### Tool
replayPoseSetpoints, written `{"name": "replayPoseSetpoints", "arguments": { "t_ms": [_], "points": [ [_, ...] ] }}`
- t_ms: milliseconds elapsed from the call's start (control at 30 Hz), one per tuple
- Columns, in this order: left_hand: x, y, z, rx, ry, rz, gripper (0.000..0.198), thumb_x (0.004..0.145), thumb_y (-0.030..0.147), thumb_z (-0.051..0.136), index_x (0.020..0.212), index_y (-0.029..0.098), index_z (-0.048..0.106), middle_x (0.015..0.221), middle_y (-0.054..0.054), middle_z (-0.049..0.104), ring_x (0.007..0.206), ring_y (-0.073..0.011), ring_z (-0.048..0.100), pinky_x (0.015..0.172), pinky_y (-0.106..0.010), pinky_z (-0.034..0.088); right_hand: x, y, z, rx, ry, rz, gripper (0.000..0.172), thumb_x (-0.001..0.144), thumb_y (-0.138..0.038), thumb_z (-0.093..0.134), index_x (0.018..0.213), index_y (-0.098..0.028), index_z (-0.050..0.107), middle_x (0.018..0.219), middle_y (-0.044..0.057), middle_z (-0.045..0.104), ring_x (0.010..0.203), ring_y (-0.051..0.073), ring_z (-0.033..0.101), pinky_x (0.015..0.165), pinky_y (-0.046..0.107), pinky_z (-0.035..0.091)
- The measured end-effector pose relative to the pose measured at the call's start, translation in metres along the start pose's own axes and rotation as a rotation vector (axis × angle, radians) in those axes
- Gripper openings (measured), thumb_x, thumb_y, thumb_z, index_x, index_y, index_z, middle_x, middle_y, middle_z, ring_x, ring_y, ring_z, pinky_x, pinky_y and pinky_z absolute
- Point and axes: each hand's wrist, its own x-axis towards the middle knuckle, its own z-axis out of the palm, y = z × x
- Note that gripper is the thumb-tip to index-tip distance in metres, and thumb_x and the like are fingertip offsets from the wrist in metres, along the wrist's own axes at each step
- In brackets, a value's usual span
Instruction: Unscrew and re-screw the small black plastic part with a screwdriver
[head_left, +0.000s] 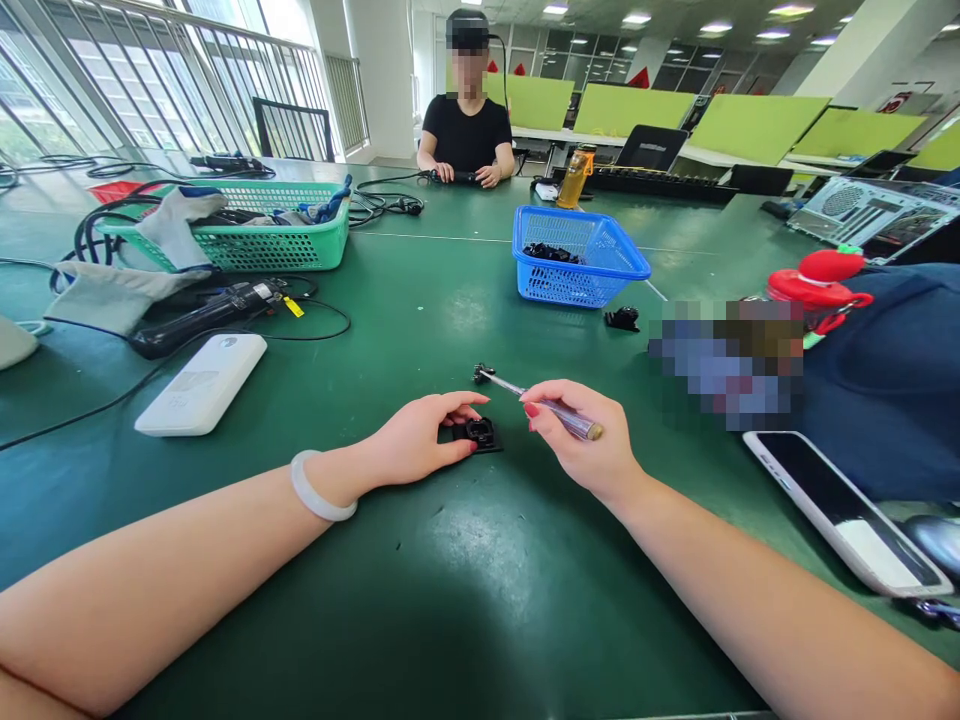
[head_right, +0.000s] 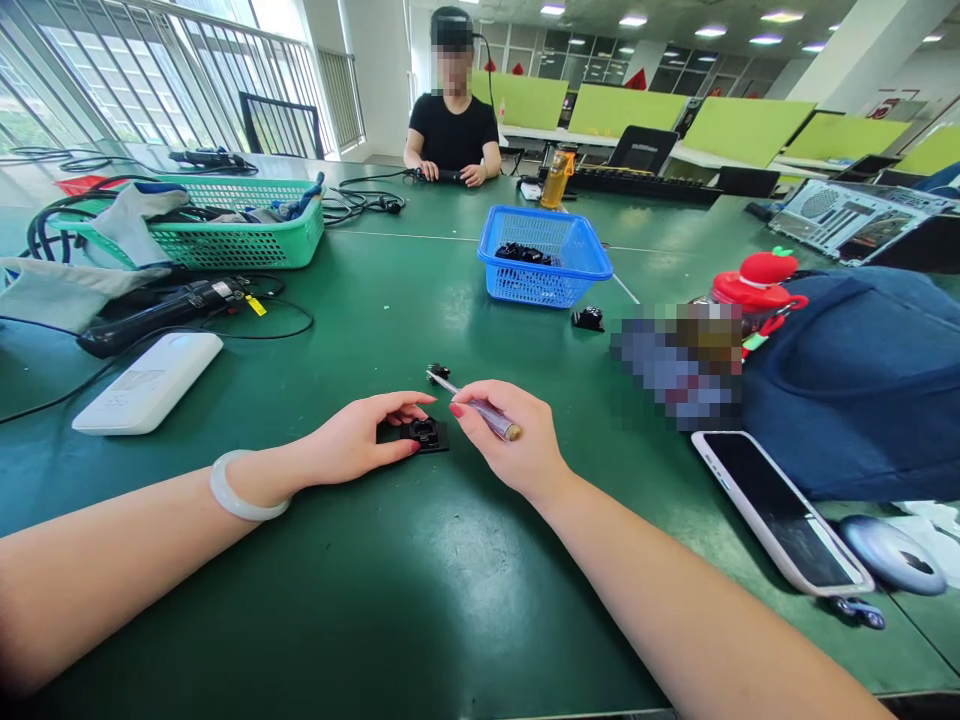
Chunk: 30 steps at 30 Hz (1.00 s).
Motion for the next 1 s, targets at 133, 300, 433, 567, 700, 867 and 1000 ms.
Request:
{"name": "replayPoseSetpoints", "arguments": {
  "t_ms": [133, 300, 433, 567, 700, 867, 1000],
  "points": [
    [0.000, 0.000, 0.000, -0.011, -0.007, 0.002, 0.052, 0.077, 0.026, 0.063, 0.127, 0.026, 0.051, 0.111, -0.003, 0.066, 0.100, -0.0162, 0.062, 0.098, -0.034, 0.049, 0.000, -0.002, -0.002, 0.002, 0.062, 0.048, 0.036, 0.092, -0.045, 0.049, 0.081, -0.013, 0.062, 0.068, 0.001, 0.057, 0.058, 0.005, 0.050, 0.056, 0.016, 0.040],
    [0.000, 0.000, 0.000, -0.010, -0.007, 0.000, 0.051, 0.077, 0.027, 0.063, 0.127, 0.025, 0.051, 0.112, -0.003, 0.066, 0.100, -0.0161, 0.062, 0.098, -0.034, 0.049, 0.002, 0.003, 0.000, -0.111, 0.025, 0.058, 0.037, 0.093, -0.046, 0.047, 0.085, -0.015, 0.065, 0.077, 0.003, 0.061, 0.067, 0.007, 0.055, 0.065, 0.018, 0.044],
    [-0.001, 0.002, 0.000, 0.007, -0.007, 0.004, 0.050, 0.079, 0.031, 0.061, 0.128, 0.026, 0.050, 0.112, -0.003, 0.065, 0.099, -0.0155, 0.061, 0.097, -0.034, 0.050, 0.005, 0.011, 0.004, -0.198, -0.061, 0.039, 0.027, 0.092, -0.038, 0.050, 0.104, -0.020, 0.066, 0.099, 0.003, 0.063, 0.087, 0.010, 0.059, 0.079, 0.021, 0.047],
    [-0.002, 0.003, 0.000, 0.142, 0.130, 0.021, 0.042, 0.081, 0.040, 0.058, 0.121, 0.027, 0.056, 0.121, -0.004, 0.059, 0.110, -0.0198, 0.055, 0.100, -0.038, 0.047, 0.007, 0.015, 0.005, -0.253, -0.154, 0.050, 0.027, 0.092, -0.035, 0.050, 0.111, -0.021, 0.065, 0.103, 0.003, 0.062, 0.090, 0.011, 0.059, 0.078, 0.022, 0.047],
    [-0.001, -0.002, -0.001, 0.256, 0.312, -0.059, 0.039, 0.083, 0.037, 0.056, 0.121, 0.027, 0.054, 0.128, -0.003, 0.053, 0.122, -0.0215, 0.045, 0.108, -0.042, 0.040, 0.008, 0.014, 0.004, -0.275, -0.221, 0.050, 0.025, 0.093, -0.034, 0.050, 0.105, -0.021, 0.067, 0.097, 0.003, 0.063, 0.085, 0.010, 0.059, 0.076, 0.021, 0.046],
    [0.001, -0.005, -0.004, 0.319, 0.286, -0.070, 0.047, 0.084, 0.028, 0.053, 0.131, 0.027, 0.047, 0.134, -0.001, 0.052, 0.128, -0.0207, 0.040, 0.113, -0.042, 0.033, 0.003, 0.007, 0.005, -0.253, -0.308, -0.044, 0.024, 0.094, -0.034, 0.048, 0.098, -0.022, 0.069, 0.093, 0.001, 0.065, 0.085, 0.010, 0.057, 0.077, 0.022, 0.045],
    [0.003, -0.007, -0.005, 0.311, 0.245, -0.052, 0.040, 0.085, 0.023, 0.048, 0.125, 0.025, 0.055, 0.125, -0.002, 0.059, 0.120, -0.0199, 0.048, 0.110, -0.041, 0.038, 0.001, 0.001, 0.004, -0.208, -0.274, -0.119, 0.024, 0.094, -0.032, 0.048, 0.098, -0.021, 0.068, 0.093, 0.000, 0.065, 0.082, 0.008, 0.057, 0.077, 0.021, 0.045]
  ]
}}
